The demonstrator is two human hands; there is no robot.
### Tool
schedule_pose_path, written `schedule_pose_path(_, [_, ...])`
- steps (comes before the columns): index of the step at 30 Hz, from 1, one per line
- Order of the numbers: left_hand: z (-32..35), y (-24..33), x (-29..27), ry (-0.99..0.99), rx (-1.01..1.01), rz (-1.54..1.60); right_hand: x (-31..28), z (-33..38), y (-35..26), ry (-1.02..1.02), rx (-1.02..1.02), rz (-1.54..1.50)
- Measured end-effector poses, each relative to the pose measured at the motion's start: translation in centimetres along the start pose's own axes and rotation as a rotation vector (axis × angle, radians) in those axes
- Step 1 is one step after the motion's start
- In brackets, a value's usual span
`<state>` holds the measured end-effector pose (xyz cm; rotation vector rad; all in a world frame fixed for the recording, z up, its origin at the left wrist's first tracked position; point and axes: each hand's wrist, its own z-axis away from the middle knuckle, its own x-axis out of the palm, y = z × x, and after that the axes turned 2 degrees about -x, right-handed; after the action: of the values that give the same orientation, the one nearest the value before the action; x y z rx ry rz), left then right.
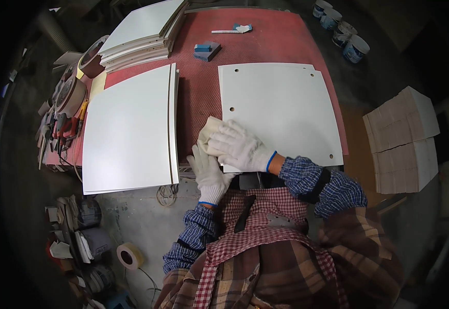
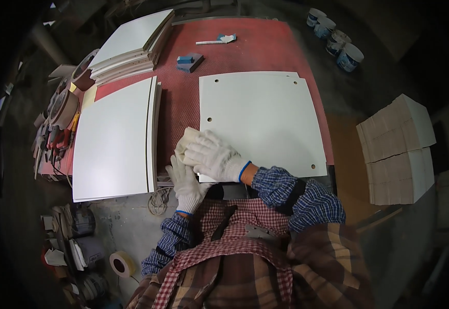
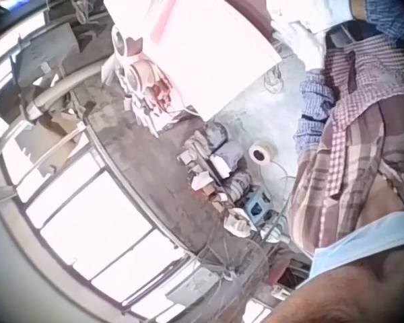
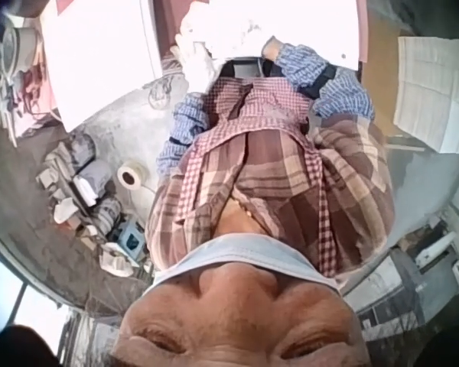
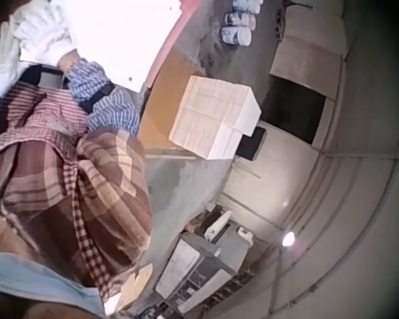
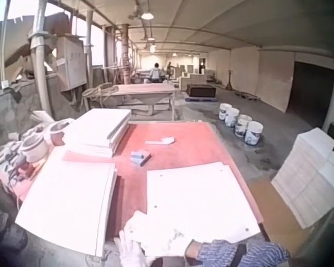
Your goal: Cleaning white furniture panels with a cloth and stacking them in a workshop.
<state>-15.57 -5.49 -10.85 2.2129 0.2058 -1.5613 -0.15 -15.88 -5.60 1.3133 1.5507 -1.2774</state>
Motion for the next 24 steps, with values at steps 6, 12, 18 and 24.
schedule_pose_path(6, [-0.3,-0.7,0.8,-0.042,0.007,0.007,-1.4,9.4,-2.6,0.111,0.113,0.043])
schedule_pose_path(12, [-0.8,1.2,-1.8,-0.168,0.037,0.036,-4.3,21.8,4.5,0.190,0.779,0.290])
schedule_pose_path(18, [-0.7,1.8,-1.9,-0.089,0.020,0.028,-1.7,13.6,-0.3,0.153,0.510,0.169])
schedule_pose_path(24, [-1.8,2.3,-2.6,-0.091,0.123,0.038,-3.1,8.0,1.7,-0.018,0.187,0.125])
